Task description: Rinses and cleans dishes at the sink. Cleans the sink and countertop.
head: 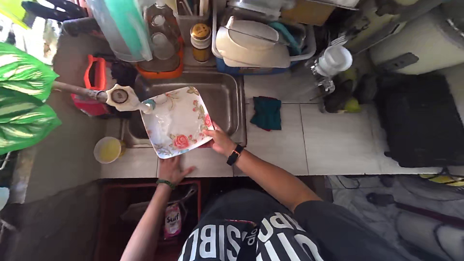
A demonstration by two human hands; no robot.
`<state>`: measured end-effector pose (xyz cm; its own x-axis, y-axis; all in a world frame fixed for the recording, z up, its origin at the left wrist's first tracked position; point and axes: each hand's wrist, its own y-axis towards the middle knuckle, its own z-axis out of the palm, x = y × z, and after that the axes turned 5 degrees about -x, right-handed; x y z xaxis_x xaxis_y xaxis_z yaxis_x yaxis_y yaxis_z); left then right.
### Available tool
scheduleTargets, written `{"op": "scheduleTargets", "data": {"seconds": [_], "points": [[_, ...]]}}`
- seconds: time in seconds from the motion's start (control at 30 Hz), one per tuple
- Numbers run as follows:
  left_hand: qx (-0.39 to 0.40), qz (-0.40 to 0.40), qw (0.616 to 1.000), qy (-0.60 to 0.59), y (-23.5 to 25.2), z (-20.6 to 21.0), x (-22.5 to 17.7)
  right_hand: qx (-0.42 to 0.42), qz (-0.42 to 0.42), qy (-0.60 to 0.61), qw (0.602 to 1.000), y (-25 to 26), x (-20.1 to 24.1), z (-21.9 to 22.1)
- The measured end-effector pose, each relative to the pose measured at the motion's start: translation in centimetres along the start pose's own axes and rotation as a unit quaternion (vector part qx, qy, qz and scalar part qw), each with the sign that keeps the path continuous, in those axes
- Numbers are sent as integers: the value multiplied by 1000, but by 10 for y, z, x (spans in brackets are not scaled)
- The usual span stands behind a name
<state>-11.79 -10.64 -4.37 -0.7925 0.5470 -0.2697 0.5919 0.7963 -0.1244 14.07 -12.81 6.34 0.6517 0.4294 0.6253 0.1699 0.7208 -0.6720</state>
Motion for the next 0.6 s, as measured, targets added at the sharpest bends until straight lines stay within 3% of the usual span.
{"op": "scheduleTargets", "data": {"seconds": [0.17,0.3,0.37,0.5,0.6], "points": [[67,42,995,-56,14,28,-139,-98,-68,-50,992,-40,18,-75],[96,38,990,-95,59,37,-211,-211,-178,-112,955,-72,33,-128],[103,26,988,-114,87,32,-224,-250,-224,-157,929,-86,44,-137],[282,-74,949,-120,148,-3,-220,-279,-331,-297,851,-97,49,-138],[331,-81,917,-206,179,-13,-197,-288,-404,-367,787,-97,45,-125]]}}
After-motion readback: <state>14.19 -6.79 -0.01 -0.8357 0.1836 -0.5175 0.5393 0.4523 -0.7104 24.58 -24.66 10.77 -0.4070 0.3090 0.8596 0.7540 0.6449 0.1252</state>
